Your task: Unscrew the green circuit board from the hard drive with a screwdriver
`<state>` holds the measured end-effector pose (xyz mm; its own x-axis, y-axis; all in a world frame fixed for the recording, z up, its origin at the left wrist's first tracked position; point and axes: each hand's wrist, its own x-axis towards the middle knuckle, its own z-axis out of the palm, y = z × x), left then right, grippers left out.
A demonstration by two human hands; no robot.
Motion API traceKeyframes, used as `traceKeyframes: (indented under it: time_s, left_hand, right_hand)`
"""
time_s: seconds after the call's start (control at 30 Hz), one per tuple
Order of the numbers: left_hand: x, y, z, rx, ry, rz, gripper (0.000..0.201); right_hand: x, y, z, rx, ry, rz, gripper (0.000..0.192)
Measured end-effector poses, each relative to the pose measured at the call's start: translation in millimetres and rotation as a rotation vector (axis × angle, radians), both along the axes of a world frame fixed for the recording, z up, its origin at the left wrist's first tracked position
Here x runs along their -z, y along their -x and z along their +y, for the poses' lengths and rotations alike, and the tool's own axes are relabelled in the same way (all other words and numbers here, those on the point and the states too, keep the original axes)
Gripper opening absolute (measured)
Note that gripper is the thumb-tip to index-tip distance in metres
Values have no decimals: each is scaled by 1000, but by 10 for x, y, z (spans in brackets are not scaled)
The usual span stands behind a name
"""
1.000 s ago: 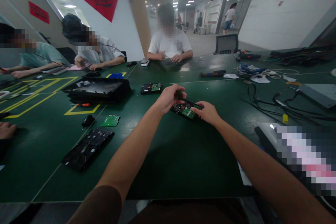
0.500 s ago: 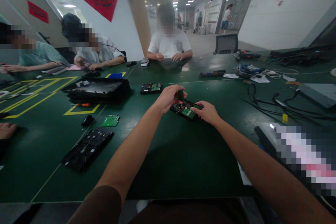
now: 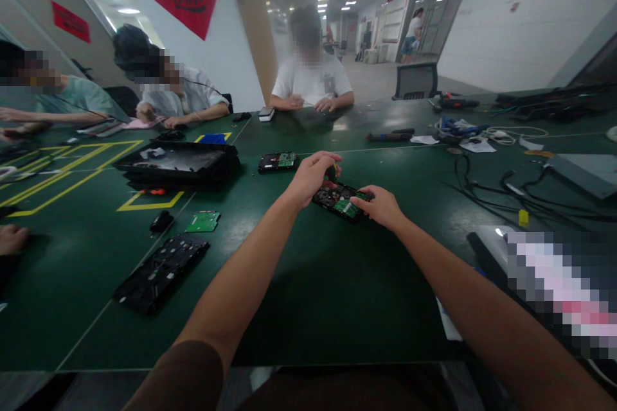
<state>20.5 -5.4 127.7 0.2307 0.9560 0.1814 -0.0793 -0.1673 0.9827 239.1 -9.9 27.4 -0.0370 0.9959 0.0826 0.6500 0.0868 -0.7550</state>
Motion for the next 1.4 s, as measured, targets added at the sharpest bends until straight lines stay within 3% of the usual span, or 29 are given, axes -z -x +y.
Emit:
traceKeyframes:
  time_s: [0.13,0.27,0.57,0.63,0.77,0.93,1.23,1.4]
  left_hand:
    - [32,-44,18,-28,9,-78,11]
    - [76,-56,58,-44,-48,15,14]
    - [163,18,101,-165,-389,282,20]
    - [143,34,89,-132,-366,270,16]
    - [108,36,68,-1,-225,117,29]
    - [133,12,86,121,-127,-64,19]
    - [215,16,170,-89,-337,165,23]
    - [170,41,143,5,-299,102,31]
  right_hand:
    - [-6,5,-2,-7,-6,0,51]
    - [-12,11,-2,-3,6,4,50]
    - [31,3,20,1,-13,2,47]
    - [27,5,18,3,-5,-1,48]
    - [10,6,8,-3,14,17,50]
    - [-3,4,-1,-15,2,9,49]
    - [73,-4,45,0,-18,29,46]
    - [57,-4,29,-4,-11,30,49]
